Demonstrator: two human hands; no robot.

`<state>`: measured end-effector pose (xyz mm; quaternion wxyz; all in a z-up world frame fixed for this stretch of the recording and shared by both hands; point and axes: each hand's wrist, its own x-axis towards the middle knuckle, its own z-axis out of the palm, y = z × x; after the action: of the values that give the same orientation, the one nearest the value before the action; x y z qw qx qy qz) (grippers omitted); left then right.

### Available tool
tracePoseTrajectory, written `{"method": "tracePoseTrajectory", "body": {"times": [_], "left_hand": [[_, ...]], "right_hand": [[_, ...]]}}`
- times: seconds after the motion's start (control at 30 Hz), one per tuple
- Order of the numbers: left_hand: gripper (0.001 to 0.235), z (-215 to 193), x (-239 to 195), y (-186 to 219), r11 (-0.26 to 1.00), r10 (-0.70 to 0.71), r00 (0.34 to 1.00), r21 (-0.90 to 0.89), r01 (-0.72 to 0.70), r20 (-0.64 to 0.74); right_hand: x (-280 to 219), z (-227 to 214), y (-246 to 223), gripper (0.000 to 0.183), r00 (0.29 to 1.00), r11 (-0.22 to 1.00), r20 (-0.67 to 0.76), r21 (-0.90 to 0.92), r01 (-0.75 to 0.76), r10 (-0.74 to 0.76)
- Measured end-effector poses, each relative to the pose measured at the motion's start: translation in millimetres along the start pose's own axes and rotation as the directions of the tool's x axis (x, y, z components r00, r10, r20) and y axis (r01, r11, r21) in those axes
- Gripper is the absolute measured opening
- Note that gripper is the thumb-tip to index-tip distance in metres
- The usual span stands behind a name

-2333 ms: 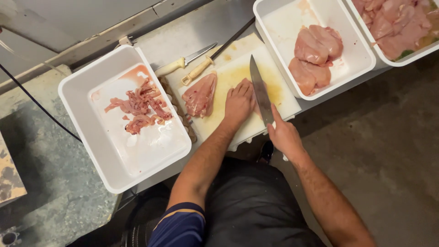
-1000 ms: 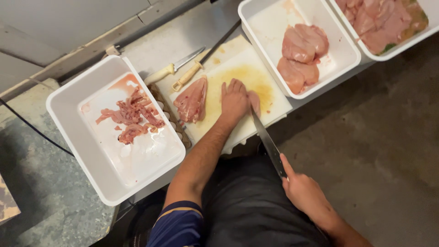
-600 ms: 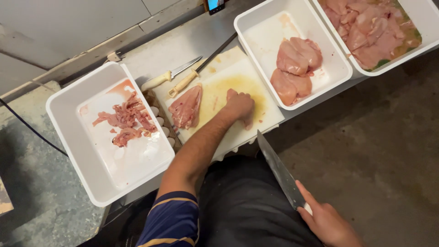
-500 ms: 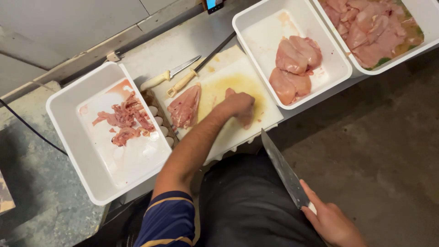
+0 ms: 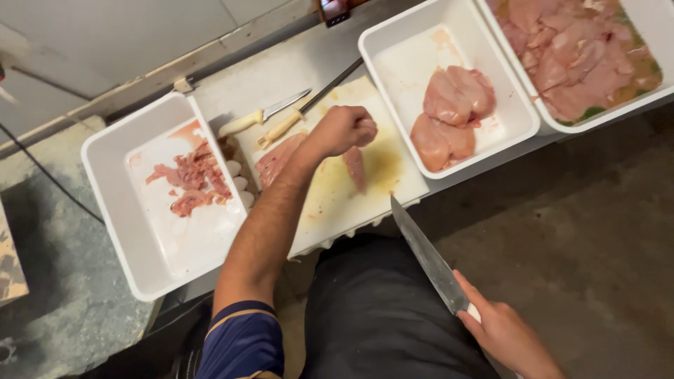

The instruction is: Slicing raw chicken breasts into thin fillets on a cutting board

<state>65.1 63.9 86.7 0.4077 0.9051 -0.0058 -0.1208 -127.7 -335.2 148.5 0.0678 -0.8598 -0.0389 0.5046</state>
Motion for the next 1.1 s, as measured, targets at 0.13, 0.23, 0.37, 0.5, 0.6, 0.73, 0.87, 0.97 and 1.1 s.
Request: {"method": "tracePoseTrajectory", "body": {"times": [0.13, 0.23, 0.37, 0.5, 0.6, 0.73, 0.87, 0.97, 1.1], "left_hand": [[0.01, -8.7, 21.5, 41.5, 0.994, 0.109, 0.993, 0.003, -0.109, -0.042], [0.013, 19.4, 68.0, 63.1, 0.979, 0.194, 0.981, 0.068, -0.193, -0.014], [0.037, 67.1, 138.8, 127.2, 0.865, 0.502, 0.859, 0.039, -0.501, -0.097], [0.017, 127.7, 208.2, 204.5, 0.845, 0.49, 0.854, -0.146, -0.514, -0.172], [0.014, 191.6, 268.7, 226.7, 0.84, 0.503, 0.849, -0.141, -0.524, -0.159], [0.019, 294.4, 335.5, 187.0, 0.918, 0.393, 0.919, -0.064, -0.391, 0.017], [0.024, 324.1, 363.2, 165.4, 0.767, 0.3, 0.951, 0.611, -0.196, -0.073], [0.032, 254.2, 335.6, 157.7, 0.845, 0.317, 0.933, 0.499, -0.194, -0.173], [0.034, 159.3, 279.3, 79.0, 0.946, 0.276, 0.879, 0.271, -0.177, -0.389]], "right_hand": [[8.3, 6.2, 40.5, 0.081, 0.999, 0.996, -0.034, 0.093, 0.009, -0.006], [8.4, 7.3, 71.1, 0.079, 1.0, 0.996, 0.0, 0.092, -0.015, 0.015], [14.3, 7.8, 105.5, 0.08, 0.995, 0.979, 0.045, 0.179, -0.101, 0.094], [19.6, 25.3, 146.2, 0.081, 0.987, 0.944, -0.045, 0.301, -0.132, 0.153], [25.6, 28.5, 170.1, 0.083, 0.981, 0.925, -0.016, 0.336, -0.177, 0.194], [29.2, 38.6, 193.7, 0.084, 0.978, 0.928, -0.13, 0.358, -0.107, 0.163], [28.1, 32.2, 205.4, 0.084, 0.977, 0.92, -0.075, 0.357, -0.159, 0.198], [33.8, 20.5, 205.7, 0.083, 0.987, 0.907, -0.049, 0.402, -0.123, 0.155], [55.5, 18.5, 216.4, 0.079, 1.0, 0.916, 0.007, 0.401, 0.005, -0.009]]}}
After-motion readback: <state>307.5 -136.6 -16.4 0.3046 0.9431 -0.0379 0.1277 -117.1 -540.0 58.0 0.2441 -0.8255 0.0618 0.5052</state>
